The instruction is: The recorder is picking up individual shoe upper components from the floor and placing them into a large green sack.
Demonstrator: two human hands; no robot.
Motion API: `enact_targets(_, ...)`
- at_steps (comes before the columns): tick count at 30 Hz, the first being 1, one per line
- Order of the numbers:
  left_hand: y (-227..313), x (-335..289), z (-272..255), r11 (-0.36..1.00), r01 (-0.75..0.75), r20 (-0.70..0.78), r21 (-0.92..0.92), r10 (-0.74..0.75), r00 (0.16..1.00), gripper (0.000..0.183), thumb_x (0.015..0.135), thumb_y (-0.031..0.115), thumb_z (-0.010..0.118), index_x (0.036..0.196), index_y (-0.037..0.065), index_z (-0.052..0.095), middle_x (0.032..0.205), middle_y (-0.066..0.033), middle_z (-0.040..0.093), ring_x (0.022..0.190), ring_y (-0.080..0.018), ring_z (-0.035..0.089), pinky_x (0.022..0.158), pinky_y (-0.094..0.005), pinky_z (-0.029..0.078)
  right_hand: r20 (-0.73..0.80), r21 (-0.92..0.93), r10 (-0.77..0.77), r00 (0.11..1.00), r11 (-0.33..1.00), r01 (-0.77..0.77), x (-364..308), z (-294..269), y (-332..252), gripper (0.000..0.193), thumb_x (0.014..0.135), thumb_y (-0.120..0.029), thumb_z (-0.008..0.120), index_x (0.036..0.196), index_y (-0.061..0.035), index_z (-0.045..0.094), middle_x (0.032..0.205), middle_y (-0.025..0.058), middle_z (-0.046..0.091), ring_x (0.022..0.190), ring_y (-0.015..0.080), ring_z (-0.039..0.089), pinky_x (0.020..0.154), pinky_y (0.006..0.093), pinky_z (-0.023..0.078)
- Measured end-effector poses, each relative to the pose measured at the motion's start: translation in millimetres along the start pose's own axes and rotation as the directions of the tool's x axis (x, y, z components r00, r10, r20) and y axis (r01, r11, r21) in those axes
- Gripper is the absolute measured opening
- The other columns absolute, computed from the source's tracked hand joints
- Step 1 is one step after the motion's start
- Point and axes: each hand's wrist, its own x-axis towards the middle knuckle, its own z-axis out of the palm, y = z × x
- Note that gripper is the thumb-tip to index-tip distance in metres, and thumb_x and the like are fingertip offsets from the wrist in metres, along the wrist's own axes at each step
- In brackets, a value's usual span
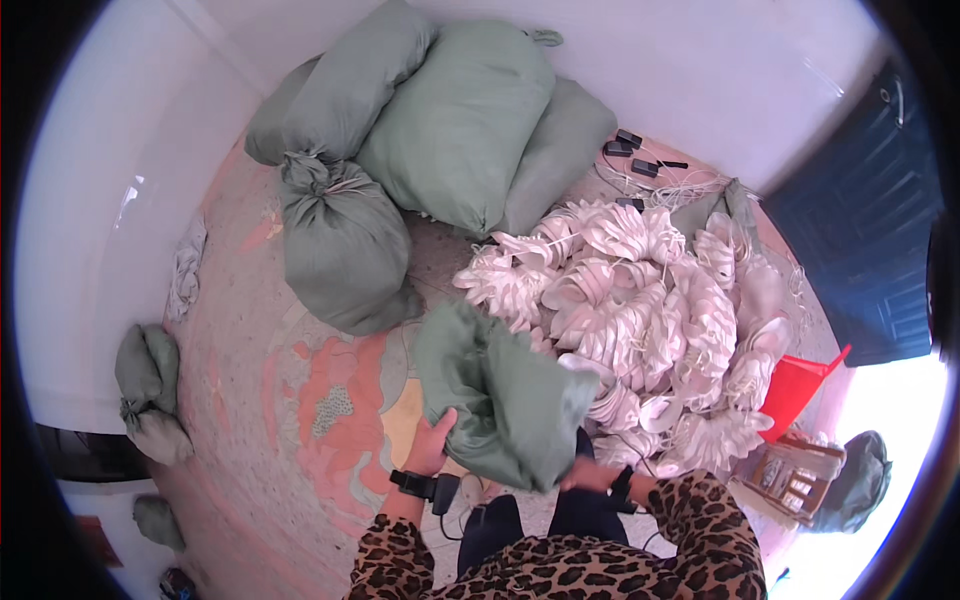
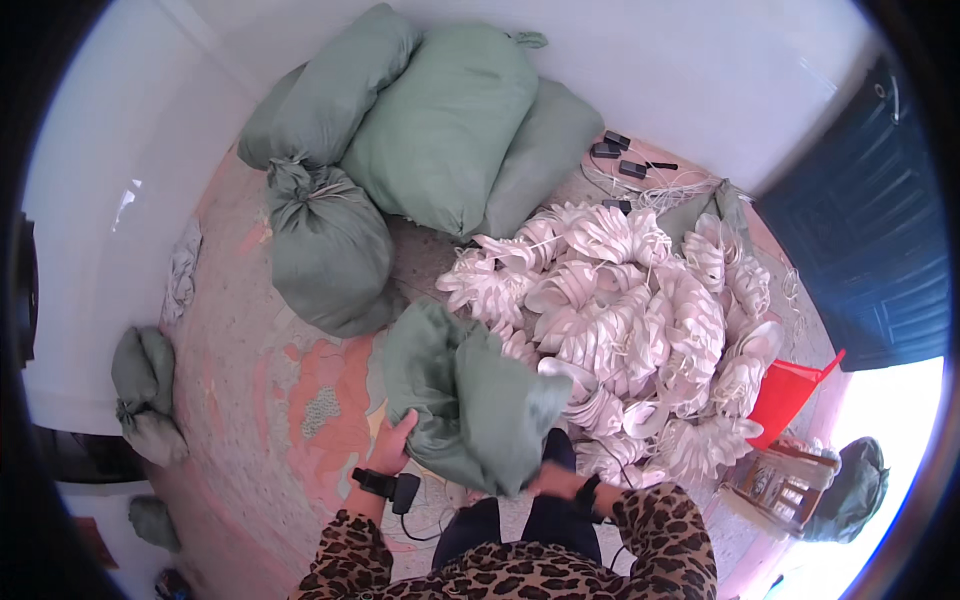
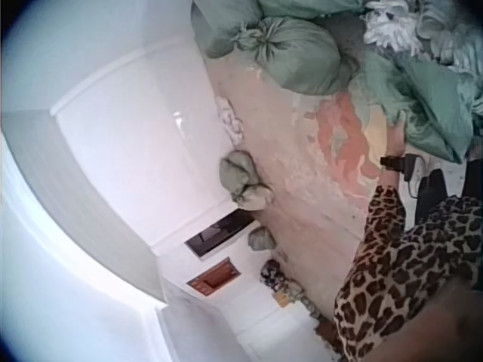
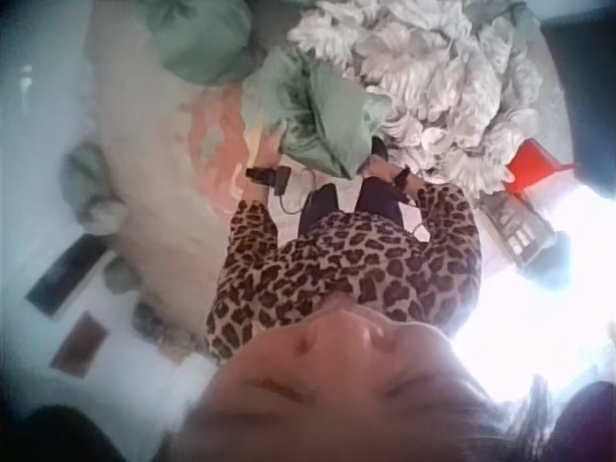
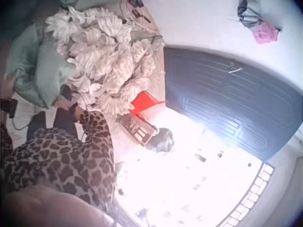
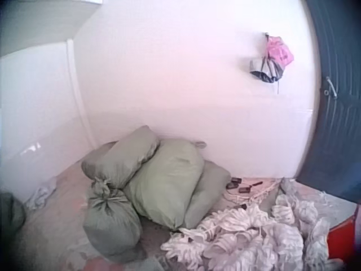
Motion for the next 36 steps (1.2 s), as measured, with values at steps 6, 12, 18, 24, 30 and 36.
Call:
enact_targets(6, 99, -125, -73, 0.691, -0.220, 0.100, 0.688, 0.210, 0.973, 0.040, 0.083, 0.021, 0.049, 0.115, -0.002, 0.041, 0.110, -0.0075, 0.050, 0.099, -0.0187, 0.048, 0.085, -0.0300, 0.036, -0.758, 0.650, 0.497, 0.422, 0.531, 0.543, 11, -9, -43, 0.020, 0.080, -0.026, 0.048, 0.092, -0.0104, 0.050, 0.078, 0.0021, 0.052, 0.072, 0.0145, 0.052, 0.058, 0.0290, 0.043)
enact_targets(12, 146, -219, -135, 0.546, -0.430, 0.307, 0.719, 0.305, 0.901, 0.045, 0.085, 0.030, 0.044, 0.116, -0.002, 0.040, 0.110, -0.0098, 0.049, 0.100, -0.0193, 0.046, 0.086, -0.0301, 0.035, -0.914, 0.322, 0.149, 0.377, 0.830, 0.455, 55, 37, -237, 0.048, 0.079, -0.038, 0.050, 0.114, -0.0052, 0.041, 0.104, 0.0048, 0.048, 0.096, 0.0185, 0.046, 0.077, 0.0320, 0.041)
enact_targets(18, 186, -262, -183, 0.809, -0.409, -0.077, 0.422, 0.481, 0.873, 0.043, 0.084, 0.033, 0.045, 0.111, -0.001, 0.044, 0.101, -0.0111, 0.053, 0.091, -0.0213, 0.051, 0.078, -0.0335, 0.041, -0.476, 0.373, 0.118, 0.872, 0.925, 0.079, 136, 131, -251, 0.041, 0.060, -0.011, 0.053, 0.101, -0.0087, 0.053, 0.093, 0.0117, 0.053, 0.080, 0.0241, 0.051, 0.075, 0.0339, 0.042)
enact_targets(24, 120, -252, -454, 0.792, -0.419, -0.388, 0.444, 0.591, 0.707, 0.042, 0.082, 0.034, 0.050, 0.106, -0.001, 0.046, 0.100, -0.0147, 0.052, 0.091, -0.0248, 0.052, 0.072, -0.0391, 0.045, -0.956, 0.105, -0.139, 0.259, 0.663, 0.741, -12, 55, -320, 0.023, 0.069, -0.002, 0.046, 0.091, -0.0004, 0.051, 0.090, 0.0086, 0.054, 0.084, 0.0167, 0.053, 0.070, 0.0278, 0.045)
enact_targets(30, 133, -237, -342, 0.950, -0.286, -0.445, 0.128, 0.313, 0.839, 0.036, 0.081, 0.024, 0.050, 0.111, 0.005, 0.043, 0.101, -0.0083, 0.051, 0.089, -0.0220, 0.051, 0.076, -0.0372, 0.042, -0.968, -0.031, -0.229, 0.097, 0.497, 0.867, -65, 60, -387, 0.024, 0.076, -0.001, 0.047, 0.100, 0.0012, 0.044, 0.095, 0.0087, 0.053, 0.085, 0.0169, 0.053, 0.076, 0.0286, 0.044)
enact_targets(36, 100, -237, -269, 0.459, -0.417, 0.030, 0.784, 0.643, 0.765, 0.076, 0.066, 0.019, 0.065, 0.124, -0.003, 0.023, 0.115, -0.0156, 0.043, 0.103, -0.0240, 0.044, 0.083, -0.0335, 0.038, -0.837, 0.212, -0.392, 0.382, 0.411, 0.887, -24, 99, -432, 0.023, 0.079, -0.003, 0.047, 0.102, -0.0020, 0.043, 0.097, 0.0081, 0.053, 0.083, 0.0162, 0.055, 0.071, 0.0272, 0.046)
